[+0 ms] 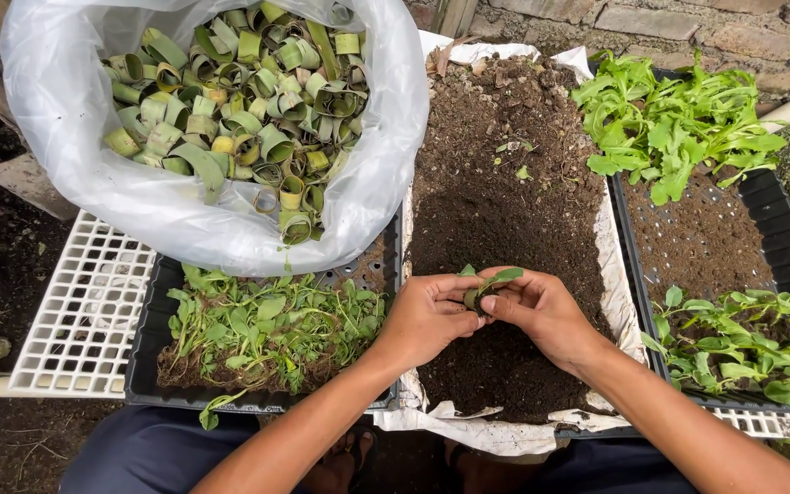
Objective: The person plants small seedlings into a soil-filled tray using rolled leaf cups. They pick seedlings from a tray, place them into the cups, and then insert the cups into the soil, repeating this process multiple times.
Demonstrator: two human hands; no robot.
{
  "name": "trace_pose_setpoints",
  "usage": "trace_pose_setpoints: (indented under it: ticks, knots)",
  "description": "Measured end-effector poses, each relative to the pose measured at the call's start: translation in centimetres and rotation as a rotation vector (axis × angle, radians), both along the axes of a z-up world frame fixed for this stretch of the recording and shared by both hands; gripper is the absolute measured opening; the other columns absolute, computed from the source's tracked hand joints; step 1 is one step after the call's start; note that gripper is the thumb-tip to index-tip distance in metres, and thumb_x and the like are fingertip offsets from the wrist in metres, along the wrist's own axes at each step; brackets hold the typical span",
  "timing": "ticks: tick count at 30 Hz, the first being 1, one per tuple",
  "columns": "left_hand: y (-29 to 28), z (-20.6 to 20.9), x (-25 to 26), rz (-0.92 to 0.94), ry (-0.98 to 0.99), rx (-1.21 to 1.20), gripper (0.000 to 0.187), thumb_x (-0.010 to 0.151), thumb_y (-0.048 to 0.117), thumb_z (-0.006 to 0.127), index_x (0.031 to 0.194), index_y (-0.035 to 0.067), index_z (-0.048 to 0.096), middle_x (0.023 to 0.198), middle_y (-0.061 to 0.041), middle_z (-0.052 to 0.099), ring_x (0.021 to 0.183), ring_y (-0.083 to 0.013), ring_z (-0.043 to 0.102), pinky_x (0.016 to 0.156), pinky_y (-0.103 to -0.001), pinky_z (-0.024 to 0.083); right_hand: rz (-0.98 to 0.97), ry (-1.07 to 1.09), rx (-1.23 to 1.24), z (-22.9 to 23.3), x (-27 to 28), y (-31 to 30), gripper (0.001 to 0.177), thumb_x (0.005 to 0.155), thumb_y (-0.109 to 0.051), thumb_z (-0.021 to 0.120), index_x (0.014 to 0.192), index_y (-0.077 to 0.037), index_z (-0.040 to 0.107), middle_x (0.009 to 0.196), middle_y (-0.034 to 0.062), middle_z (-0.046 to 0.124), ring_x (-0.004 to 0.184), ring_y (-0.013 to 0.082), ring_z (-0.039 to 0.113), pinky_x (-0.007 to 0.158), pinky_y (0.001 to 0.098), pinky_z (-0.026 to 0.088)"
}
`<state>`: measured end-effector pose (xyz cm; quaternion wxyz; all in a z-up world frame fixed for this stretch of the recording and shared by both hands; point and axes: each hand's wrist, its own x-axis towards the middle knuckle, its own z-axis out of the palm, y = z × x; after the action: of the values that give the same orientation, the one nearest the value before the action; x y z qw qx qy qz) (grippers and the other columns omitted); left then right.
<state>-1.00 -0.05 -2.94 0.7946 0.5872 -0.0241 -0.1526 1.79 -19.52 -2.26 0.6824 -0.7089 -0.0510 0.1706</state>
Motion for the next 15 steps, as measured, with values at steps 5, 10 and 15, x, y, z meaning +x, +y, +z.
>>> trace_pose_setpoints:
  ticks: [5,10,15]
  knots:
    - [0.0,0.1,0.1,0.012,0.002,-0.02,0.056,0.074,-0.009,0.076,0.129,-0.007,0.066,0.103,-0.022,0.074,0.086,-0.0192,0.075,0.07,-0.032,0.068,0.028,-0.052,-0.024,1.8,-0.5,0.7,0.038,0.086,0.002,0.074,0.123,0.009,0.069,0.09,0.0156,0.07,0.077,0.0194,0.073,0.076,0.0357,0.062]
    - [-0.3,-0.7,0.2,0.022,-0.017,-0.008,0.054,0.073,-0.011,0.073,0.126,-0.006,0.068,0.099,-0.021,0.074,0.083,-0.0179,0.075,0.069,-0.032,0.068,0.019,-0.076,0.005,-0.1,-0.5,-0.1,0.041,0.08,0.006,0.078,0.12,0.012,0.069,0.082,0.0156,0.071,0.071,0.0184,0.073,0.072,0.0333,0.062]
    - [-0.4,-0.2,0.5,0.047,-0.042,-0.012,0.055,0.071,-0.011,0.074,0.125,-0.003,0.071,0.097,-0.017,0.076,0.081,-0.0155,0.074,0.071,-0.03,0.067,0.007,-0.085,0.004,2.4,-0.7,1.0,0.037,0.084,0.002,0.076,0.119,0.011,0.071,0.083,0.0097,0.066,0.074,0.0149,0.069,0.078,0.0378,0.063]
